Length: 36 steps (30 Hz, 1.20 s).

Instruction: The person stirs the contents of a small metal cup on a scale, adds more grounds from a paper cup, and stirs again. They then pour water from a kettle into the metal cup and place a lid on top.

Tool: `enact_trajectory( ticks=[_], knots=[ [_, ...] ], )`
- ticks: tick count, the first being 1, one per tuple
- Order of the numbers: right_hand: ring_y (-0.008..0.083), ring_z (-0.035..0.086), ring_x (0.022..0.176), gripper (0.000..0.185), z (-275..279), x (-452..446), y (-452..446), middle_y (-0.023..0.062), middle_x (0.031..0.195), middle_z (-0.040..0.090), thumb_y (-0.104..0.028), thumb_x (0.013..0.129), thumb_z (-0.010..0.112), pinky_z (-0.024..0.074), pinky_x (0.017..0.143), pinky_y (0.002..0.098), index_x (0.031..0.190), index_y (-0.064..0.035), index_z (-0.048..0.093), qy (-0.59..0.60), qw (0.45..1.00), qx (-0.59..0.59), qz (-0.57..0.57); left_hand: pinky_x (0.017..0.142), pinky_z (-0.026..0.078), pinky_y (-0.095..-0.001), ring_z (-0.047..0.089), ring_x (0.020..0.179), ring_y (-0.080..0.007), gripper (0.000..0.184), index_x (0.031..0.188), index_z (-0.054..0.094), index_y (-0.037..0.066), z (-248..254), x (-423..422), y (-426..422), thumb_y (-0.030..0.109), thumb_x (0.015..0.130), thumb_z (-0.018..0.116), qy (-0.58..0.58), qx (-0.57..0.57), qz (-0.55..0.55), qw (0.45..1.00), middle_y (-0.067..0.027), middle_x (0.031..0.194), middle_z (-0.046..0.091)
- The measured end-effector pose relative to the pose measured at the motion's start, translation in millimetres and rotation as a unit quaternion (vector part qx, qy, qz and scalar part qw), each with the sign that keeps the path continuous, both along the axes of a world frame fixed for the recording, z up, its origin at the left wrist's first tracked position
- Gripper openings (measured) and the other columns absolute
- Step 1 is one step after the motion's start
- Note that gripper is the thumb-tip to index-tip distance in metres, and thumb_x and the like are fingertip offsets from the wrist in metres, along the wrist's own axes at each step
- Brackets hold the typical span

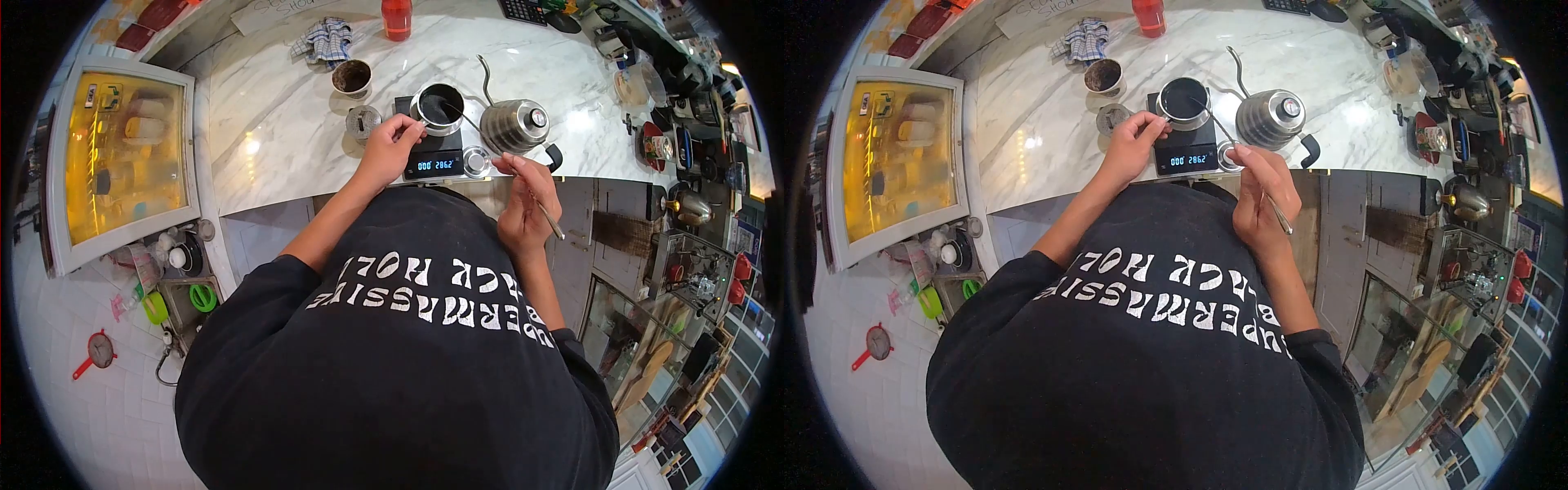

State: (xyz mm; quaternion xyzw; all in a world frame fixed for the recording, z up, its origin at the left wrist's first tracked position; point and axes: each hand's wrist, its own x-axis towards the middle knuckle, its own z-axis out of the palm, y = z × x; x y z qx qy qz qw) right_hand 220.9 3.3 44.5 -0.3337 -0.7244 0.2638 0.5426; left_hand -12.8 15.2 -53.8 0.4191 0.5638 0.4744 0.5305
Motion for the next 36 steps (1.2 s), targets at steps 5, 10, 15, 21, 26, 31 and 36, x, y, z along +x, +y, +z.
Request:
enact_trajectory(
  ticks=[5, 10, 15, 21, 26, 31, 36],
  knots=[
    [0.0262, 0.071, 0.092, 0.030, -1.5, -1.3, 0.8, 0.0197, 0.103, 0.071, 0.009, 0.097, 0.054, 0.0559, 0.083, 0.0335, 0.123, -0.0013, 0.063, 0.000, 1.000, 0.002, 0.002, 0.078, 0.049, -0.0249, 0.060, 0.083, -0.0081, 0.020, 0.096, 0.067, 0.000, 0.5, 2.1, -0.5, 0.019, 0.101, 0.062, -0.001, 0.018, 0.024, 1.000, -0.0020, 0.089, 0.069],
    [0.0264, 0.071, 0.092, 0.030, -2.0, -1.5, 2.4, 0.0197, 0.104, 0.071, 0.010, 0.097, 0.054, 0.0556, 0.083, 0.0337, 0.123, -0.0013, 0.063, 0.002, 1.000, -0.003, 0.001, 0.078, 0.049, -0.0245, 0.060, 0.082, -0.0075, 0.020, 0.096, 0.067, 0.000, 2.0, 1.6, -0.5, 0.018, 0.101, 0.062, 0.003, 0.009, 0.022, 1.000, -0.0013, 0.089, 0.069],
    [0.0269, 0.071, 0.092, 0.030, -1.6, -2.0, 3.9, 0.0198, 0.104, 0.071, 0.010, 0.096, 0.055, 0.0552, 0.083, 0.0335, 0.123, -0.0011, 0.064, 0.001, 1.000, -0.002, -0.002, 0.088, 0.050, -0.0281, 0.062, 0.092, -0.0120, 0.023, 0.102, 0.067, -0.001, 5.5, -1.8, -0.4, 0.021, 0.104, 0.059, 0.019, -0.009, -0.004, 1.000, -0.0056, 0.098, 0.071],
    [0.0291, 0.071, 0.094, 0.028, 1.7, -6.4, 6.8, 0.0209, 0.105, 0.071, 0.010, 0.095, 0.058, 0.0549, 0.084, 0.0338, 0.119, -0.0008, 0.065, -0.024, 0.999, 0.005, 0.021, 0.088, 0.050, -0.0283, 0.062, 0.092, -0.0121, 0.023, 0.102, 0.067, -0.001, 6.4, -2.7, 1.3, 0.021, 0.104, 0.059, 0.018, -0.009, -0.006, 1.000, -0.0057, 0.098, 0.071],
    [0.0300, 0.071, 0.094, 0.027, -0.5, -10.2, 9.2, 0.0212, 0.106, 0.071, 0.010, 0.092, 0.062, 0.0548, 0.083, 0.0330, 0.117, -0.0002, 0.067, -0.039, 0.999, 0.002, 0.024, 0.088, 0.050, -0.0284, 0.062, 0.093, -0.0121, 0.022, 0.102, 0.066, -0.001, 3.8, -1.8, 1.6, 0.020, 0.104, 0.059, 0.012, -0.001, -0.005, 1.000, -0.0058, 0.098, 0.071],
    [0.0299, 0.071, 0.093, 0.029, -1.4, -11.5, 11.3, 0.0207, 0.106, 0.071, 0.011, 0.091, 0.063, 0.0547, 0.082, 0.0323, 0.118, -0.0003, 0.068, -0.041, 0.999, -0.001, 0.026, 0.089, 0.050, -0.0283, 0.062, 0.093, -0.0122, 0.022, 0.102, 0.066, -0.001, 4.9, -2.3, 2.1, 0.020, 0.104, 0.059, 0.019, -0.004, -0.005, 1.000, -0.0054, 0.098, 0.070],
    [0.0297, 0.071, 0.092, 0.029, 2.1, -12.7, 11.5, 0.0206, 0.105, 0.071, 0.011, 0.091, 0.063, 0.0547, 0.081, 0.0319, 0.118, -0.0005, 0.068, -0.047, 0.999, -0.004, 0.025, 0.089, 0.050, -0.0283, 0.063, 0.094, -0.0123, 0.022, 0.102, 0.066, -0.001, 8.2, -1.6, 1.8, 0.020, 0.104, 0.059, 0.013, -0.008, -0.003, 1.000, -0.0055, 0.098, 0.071]
  ],
)
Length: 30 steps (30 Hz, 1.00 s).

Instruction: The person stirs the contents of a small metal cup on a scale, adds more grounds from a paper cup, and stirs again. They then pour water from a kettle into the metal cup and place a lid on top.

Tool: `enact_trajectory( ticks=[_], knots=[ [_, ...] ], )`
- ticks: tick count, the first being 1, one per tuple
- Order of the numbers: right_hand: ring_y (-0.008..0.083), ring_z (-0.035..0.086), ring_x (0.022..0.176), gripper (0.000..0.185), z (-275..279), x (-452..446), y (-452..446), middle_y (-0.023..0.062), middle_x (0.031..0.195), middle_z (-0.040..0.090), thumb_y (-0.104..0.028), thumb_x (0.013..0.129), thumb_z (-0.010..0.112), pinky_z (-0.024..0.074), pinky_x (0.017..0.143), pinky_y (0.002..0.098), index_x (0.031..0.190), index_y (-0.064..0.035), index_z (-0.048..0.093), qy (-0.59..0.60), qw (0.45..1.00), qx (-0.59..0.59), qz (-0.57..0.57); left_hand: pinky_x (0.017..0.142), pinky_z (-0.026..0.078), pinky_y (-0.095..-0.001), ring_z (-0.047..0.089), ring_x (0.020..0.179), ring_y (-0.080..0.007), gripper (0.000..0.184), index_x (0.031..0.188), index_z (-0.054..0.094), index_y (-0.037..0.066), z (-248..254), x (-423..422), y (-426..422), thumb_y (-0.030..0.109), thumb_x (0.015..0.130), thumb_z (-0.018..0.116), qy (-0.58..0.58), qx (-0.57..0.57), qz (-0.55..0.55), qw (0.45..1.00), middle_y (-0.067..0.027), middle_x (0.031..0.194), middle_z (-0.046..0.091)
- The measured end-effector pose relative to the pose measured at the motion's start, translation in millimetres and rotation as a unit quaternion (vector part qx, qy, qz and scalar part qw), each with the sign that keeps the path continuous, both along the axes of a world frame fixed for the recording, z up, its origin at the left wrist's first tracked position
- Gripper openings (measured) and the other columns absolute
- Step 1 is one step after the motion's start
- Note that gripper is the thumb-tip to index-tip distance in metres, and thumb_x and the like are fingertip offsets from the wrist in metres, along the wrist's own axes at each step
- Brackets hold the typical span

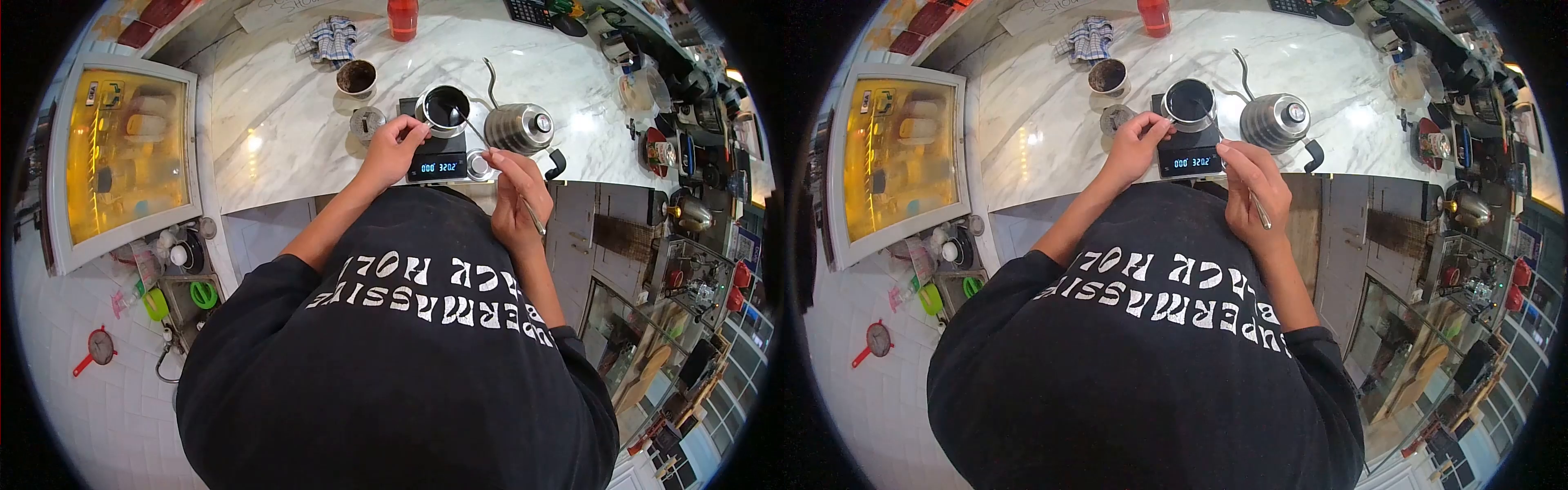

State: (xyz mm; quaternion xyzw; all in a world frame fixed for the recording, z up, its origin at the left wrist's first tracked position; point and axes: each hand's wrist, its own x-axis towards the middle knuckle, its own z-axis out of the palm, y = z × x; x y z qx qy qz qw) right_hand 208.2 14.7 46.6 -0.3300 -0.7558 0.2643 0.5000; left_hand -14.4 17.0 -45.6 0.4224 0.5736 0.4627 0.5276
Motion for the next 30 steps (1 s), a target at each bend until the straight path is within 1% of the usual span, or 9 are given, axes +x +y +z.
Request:
enact_trajectory(
  ticks=[14, 17, 30],
  knots=[
    [0.0292, 0.071, 0.092, 0.029, -0.6, 1.1, -1.7, 0.0213, 0.105, 0.071, 0.012, 0.092, 0.060, 0.0546, 0.081, 0.0315, 0.118, 0.0003, 0.066, -0.007, 1.000, -0.007, -0.001, 0.088, 0.050, -0.0281, 0.062, 0.093, -0.0120, 0.022, 0.100, 0.066, 0.000, 0.8, -0.4, 0.2, 0.020, 0.104, 0.059, 0.022, 0.004, -0.005, 1.000, -0.0052, 0.097, 0.070],
    [0.0297, 0.071, 0.092, 0.029, 1.0, 1.9, -2.2, 0.0214, 0.104, 0.071, 0.012, 0.092, 0.060, 0.0548, 0.081, 0.0318, 0.118, 0.0002, 0.066, -0.010, 1.000, -0.004, -0.001, 0.088, 0.050, -0.0281, 0.062, 0.093, -0.0118, 0.022, 0.100, 0.066, 0.000, -4.3, -0.5, 0.9, 0.020, 0.104, 0.058, 0.009, 0.004, -0.004, 1.000, -0.0051, 0.097, 0.070],
    [0.0313, 0.071, 0.092, 0.029, 1.0, 3.9, -3.8, 0.0214, 0.104, 0.071, 0.012, 0.092, 0.061, 0.0551, 0.081, 0.0328, 0.118, -0.0002, 0.065, -0.015, 1.000, -0.004, 0.002, 0.088, 0.051, -0.0284, 0.064, 0.094, -0.0132, 0.022, 0.104, 0.066, -0.001, -6.4, 2.2, 1.0, 0.020, 0.104, 0.059, 0.007, 0.007, 0.008, 1.000, -0.0069, 0.099, 0.071]
  ],
)
